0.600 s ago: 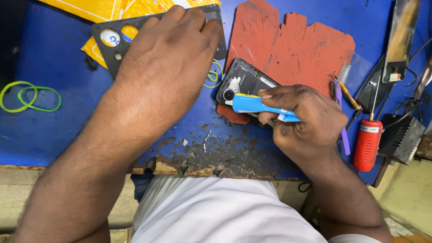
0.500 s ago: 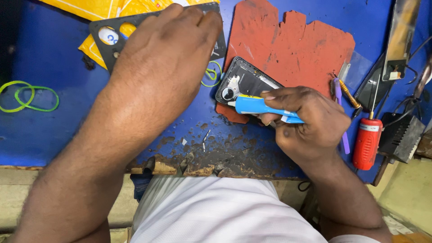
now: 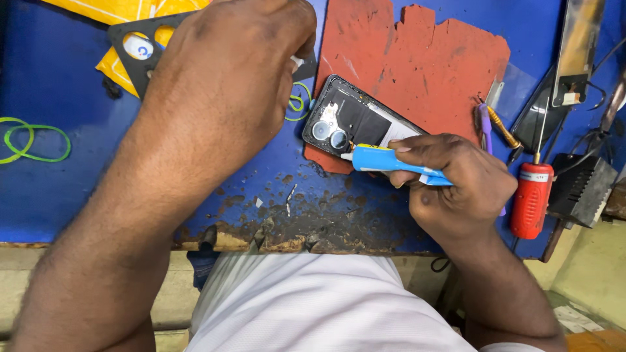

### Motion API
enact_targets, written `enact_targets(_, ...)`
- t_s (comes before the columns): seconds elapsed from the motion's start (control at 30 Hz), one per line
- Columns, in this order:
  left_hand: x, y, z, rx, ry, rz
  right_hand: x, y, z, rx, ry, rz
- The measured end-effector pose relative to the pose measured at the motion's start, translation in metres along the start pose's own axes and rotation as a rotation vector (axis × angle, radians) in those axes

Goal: The person cleans the internal components of a disassembled mobile phone with a small brush and applies adhesive from a tube to the perimeter of the phone frame. The person then aligns and presses a rear cover onto the back of the device.

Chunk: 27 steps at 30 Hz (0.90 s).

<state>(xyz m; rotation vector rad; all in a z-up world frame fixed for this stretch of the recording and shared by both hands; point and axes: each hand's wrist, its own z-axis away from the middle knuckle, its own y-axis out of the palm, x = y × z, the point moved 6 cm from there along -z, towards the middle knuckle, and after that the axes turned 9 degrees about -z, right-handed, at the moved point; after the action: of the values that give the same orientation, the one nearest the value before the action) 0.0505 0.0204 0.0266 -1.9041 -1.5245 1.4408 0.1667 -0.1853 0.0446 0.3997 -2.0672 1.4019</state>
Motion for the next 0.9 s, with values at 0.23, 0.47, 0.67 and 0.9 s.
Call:
enact_targets(0.23, 0.001, 0.001, -0.001, 0.02, -0.001, 0.005, -0.006, -0.006, 0.009, -0.017, 0.032, 0.012)
enact_targets(0.47, 0.0, 0.002, 0.001, 0.008, 0.02, -0.033, -0.01, -0.012, 0.019, -0.02, 0.064, -0.002)
enact_targets(0.67, 0.001, 0.003, 0.0, 0.043, -0.037, 0.017, -0.012, -0.016, 0.026, -0.023, 0.07, 0.003)
enact_targets(0.9, 0.002, 0.006, 0.003, 0.045, -0.004, -0.01, -0.019, -0.021, 0.037, -0.044, 0.101, -0.03)
